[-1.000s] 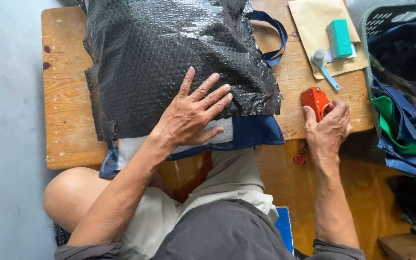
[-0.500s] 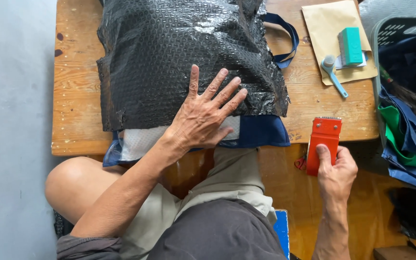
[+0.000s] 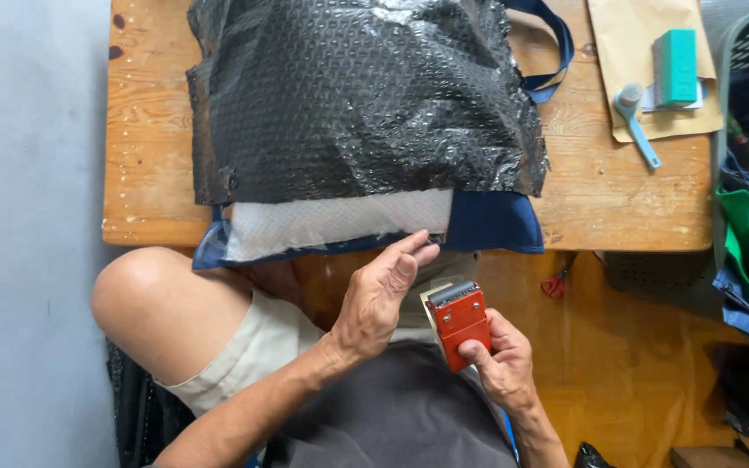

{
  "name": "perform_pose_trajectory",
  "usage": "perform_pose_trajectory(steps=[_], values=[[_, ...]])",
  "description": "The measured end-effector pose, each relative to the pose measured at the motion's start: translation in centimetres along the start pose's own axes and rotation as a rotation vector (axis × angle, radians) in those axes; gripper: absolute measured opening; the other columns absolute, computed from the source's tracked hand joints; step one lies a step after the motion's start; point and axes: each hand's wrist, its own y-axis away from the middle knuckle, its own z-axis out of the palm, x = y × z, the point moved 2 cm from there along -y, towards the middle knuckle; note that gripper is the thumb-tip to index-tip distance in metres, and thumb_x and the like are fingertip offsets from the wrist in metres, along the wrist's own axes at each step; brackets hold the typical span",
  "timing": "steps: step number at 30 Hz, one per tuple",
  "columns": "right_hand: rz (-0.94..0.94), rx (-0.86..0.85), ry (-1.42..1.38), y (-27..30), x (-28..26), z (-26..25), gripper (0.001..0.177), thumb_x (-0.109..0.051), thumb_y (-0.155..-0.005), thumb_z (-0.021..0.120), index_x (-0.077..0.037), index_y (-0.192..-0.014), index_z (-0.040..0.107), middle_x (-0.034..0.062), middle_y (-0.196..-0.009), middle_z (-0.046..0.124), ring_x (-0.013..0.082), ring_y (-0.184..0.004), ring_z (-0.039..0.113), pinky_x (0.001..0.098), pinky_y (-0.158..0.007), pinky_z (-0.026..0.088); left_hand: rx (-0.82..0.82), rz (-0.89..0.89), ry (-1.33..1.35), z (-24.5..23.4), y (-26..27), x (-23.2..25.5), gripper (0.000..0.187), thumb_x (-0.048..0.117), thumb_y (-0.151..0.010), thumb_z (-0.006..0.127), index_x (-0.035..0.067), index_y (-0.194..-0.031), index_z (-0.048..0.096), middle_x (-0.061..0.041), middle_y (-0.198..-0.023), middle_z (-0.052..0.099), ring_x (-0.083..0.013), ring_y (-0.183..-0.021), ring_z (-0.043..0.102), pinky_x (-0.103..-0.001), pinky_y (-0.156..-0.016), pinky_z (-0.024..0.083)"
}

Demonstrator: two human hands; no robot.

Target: Wrapping a pillow in bubble wrap and placing it into a blue fabric bag for shipping.

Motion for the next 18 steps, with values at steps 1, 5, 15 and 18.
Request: perform_pose_trajectory(steps=[1,5,15,18], values=[[0.013,-0.02,0.048,-0.4,-0.3,0.6,0.037,-0.012,-0.088,0.075,0.004,-0.12,0.064,0.0106,-0.105,0.073,0.0157,-0.088,0.064,0.0264,-0.083,0.05,0.01,-0.106,0.104,-0.2,0.4,-1.0,0.072,0.049,-0.097,0.047,-0.006,-0.143,0.048,-0.024,-0.133,0.067,-0.025,-0.115,0.07,-0.03,-0.095,0.056],[0.077,-0.104,0.09,-1.3,-0.1,2.1,0.03,-0.009,-0.089,0.073,0.003,-0.116,0.065,0.0095,-0.1,0.073,0.0136,-0.081,0.062,0.0243,-0.077,0.05,0.072,-0.311,0.287,-1.1,1.6,-3.4,0.071,0.024,-0.087,0.071,-0.009,-0.144,0.047,-0.025,-0.124,0.073,-0.0212,-0.103,0.074,-0.027,-0.092,0.058],[0.154,-0.191,0.291,-2.9,0.1,4.4,0.021,-0.004,-0.089,0.068,0.001,-0.109,0.067,0.004,-0.087,0.07,0.0102,-0.07,0.056,0.0221,-0.067,0.048,0.32,-0.368,0.593,-1.9,2.9,-6.8,0.048,0.01,-0.091,0.066,-0.016,-0.131,0.057,-0.026,-0.113,0.075,-0.0244,-0.101,0.075,-0.027,-0.089,0.06],[0.169,-0.209,0.314,-3.3,-0.8,5.2,0.014,-0.009,-0.093,0.065,0.0,-0.103,0.066,0.0053,-0.087,0.072,0.0112,-0.071,0.059,0.0242,-0.068,0.05,0.4,-0.354,0.623,-2.0,3.1,-6.8,0.049,0.009,-0.091,0.065,-0.015,-0.132,0.055,-0.026,-0.115,0.074,-0.024,-0.105,0.073,-0.027,-0.092,0.058]])
